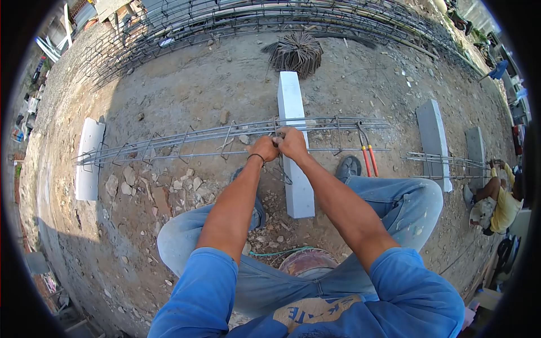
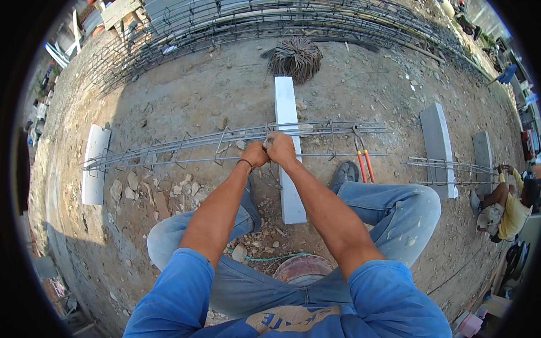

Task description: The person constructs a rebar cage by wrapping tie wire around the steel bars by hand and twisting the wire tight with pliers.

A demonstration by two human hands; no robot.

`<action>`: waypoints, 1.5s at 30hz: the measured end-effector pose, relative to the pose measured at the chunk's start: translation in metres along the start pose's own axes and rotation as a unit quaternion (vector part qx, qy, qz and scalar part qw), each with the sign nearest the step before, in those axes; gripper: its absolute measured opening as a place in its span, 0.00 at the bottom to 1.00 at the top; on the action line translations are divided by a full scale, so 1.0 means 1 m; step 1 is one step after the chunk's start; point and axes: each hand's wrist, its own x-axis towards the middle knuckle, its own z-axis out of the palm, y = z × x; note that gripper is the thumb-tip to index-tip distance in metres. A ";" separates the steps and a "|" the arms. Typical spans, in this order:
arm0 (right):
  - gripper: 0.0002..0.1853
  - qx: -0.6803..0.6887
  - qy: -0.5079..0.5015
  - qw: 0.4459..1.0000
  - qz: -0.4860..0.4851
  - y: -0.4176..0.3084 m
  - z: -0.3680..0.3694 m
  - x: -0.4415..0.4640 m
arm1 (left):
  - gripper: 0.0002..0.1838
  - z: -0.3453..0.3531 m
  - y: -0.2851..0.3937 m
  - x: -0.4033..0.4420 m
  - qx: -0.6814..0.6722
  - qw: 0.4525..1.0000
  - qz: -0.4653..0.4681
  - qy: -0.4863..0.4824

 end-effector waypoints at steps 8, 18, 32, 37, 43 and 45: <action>0.09 -0.007 -0.105 0.994 -0.021 0.012 0.006 0.006 | 0.21 0.005 -0.015 0.013 -0.023 0.998 0.043 -0.025; 0.15 -0.078 -0.017 0.987 0.136 -0.024 -0.001 -0.112 | 0.13 0.016 -0.028 0.032 -0.038 0.991 0.118 -0.041; 0.10 0.523 -0.146 0.712 0.446 -0.002 -0.018 -0.089 | 0.12 0.014 -0.021 0.028 -0.050 0.996 0.064 -0.035; 0.09 0.150 -0.286 0.909 0.265 0.017 -0.043 -0.053 | 0.13 0.005 -0.022 0.030 -0.061 0.991 0.088 -0.083; 0.13 -0.007 -0.076 0.993 -0.090 0.001 -0.032 -0.011 | 0.10 0.000 -0.015 0.015 -0.086 0.988 0.112 -0.057; 0.11 -0.019 -0.101 0.987 -0.120 0.007 -0.019 -0.002 | 0.08 0.022 -0.029 0.033 -0.115 0.987 0.113 0.027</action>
